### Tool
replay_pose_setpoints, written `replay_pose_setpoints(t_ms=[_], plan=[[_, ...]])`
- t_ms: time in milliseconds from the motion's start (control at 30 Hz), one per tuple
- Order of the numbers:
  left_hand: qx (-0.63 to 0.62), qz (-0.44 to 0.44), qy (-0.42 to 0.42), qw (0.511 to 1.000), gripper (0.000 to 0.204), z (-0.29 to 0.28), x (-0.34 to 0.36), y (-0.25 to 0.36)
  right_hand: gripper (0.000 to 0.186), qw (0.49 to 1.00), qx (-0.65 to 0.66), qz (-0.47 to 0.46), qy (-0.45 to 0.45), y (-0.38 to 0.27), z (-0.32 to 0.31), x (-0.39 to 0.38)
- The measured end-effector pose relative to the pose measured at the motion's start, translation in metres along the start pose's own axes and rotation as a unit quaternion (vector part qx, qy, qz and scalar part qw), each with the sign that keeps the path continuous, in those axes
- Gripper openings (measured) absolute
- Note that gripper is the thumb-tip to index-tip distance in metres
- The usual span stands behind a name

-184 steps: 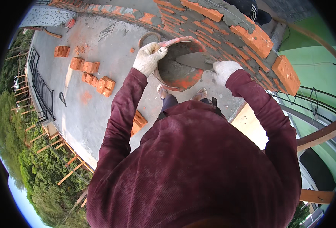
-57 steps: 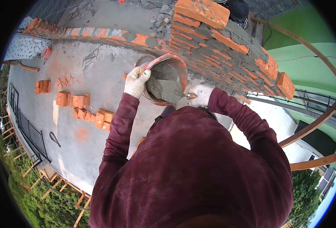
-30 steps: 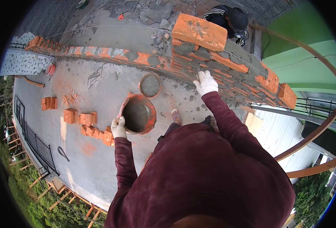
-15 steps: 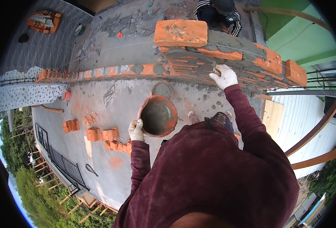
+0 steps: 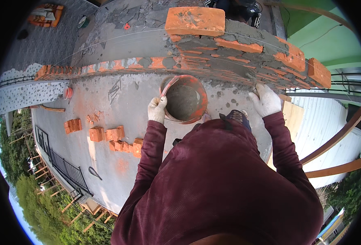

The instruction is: The person scoops mortar from a bucket with a trowel, spreads it on a brick wall, and places bricks to extend the wall. They repeat this process, adding mortar and bricks in sequence.

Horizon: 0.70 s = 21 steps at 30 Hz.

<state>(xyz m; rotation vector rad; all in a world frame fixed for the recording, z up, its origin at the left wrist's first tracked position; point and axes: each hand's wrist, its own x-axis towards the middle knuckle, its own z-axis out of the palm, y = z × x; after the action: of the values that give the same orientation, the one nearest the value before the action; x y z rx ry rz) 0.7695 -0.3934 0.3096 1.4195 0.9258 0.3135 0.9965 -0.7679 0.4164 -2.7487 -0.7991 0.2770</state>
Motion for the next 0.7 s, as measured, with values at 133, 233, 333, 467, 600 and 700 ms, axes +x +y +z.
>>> replay_pose_setpoints(t_ms=[133,233,333,467,600,700], plan=[[0.073,0.046,-0.06,0.994,0.03,0.025,0.007,0.045,0.026,0.975,-0.051,-0.127,-0.174,-0.053,0.014,0.013],[0.112,0.07,-0.099,0.986,0.026,0.029,0.008,0.075,0.023,0.951,-0.096,-0.194,-0.219,-0.08,0.026,0.031],[0.074,0.071,-0.119,0.988,0.022,0.034,0.006,0.09,0.021,0.928,-0.134,-0.221,-0.269,-0.088,0.04,0.045],[0.076,0.114,-0.116,0.984,0.021,0.042,0.003,0.101,0.022,0.922,-0.053,-0.238,-0.299,-0.094,0.052,0.044],[0.055,0.082,-0.083,0.992,0.022,0.048,-0.008,0.1,0.024,0.911,0.005,-0.242,-0.333,-0.116,0.059,0.046],[0.059,0.094,-0.053,0.992,0.023,0.044,-0.014,0.085,0.026,0.891,0.038,-0.229,-0.39,-0.101,0.073,0.052]])
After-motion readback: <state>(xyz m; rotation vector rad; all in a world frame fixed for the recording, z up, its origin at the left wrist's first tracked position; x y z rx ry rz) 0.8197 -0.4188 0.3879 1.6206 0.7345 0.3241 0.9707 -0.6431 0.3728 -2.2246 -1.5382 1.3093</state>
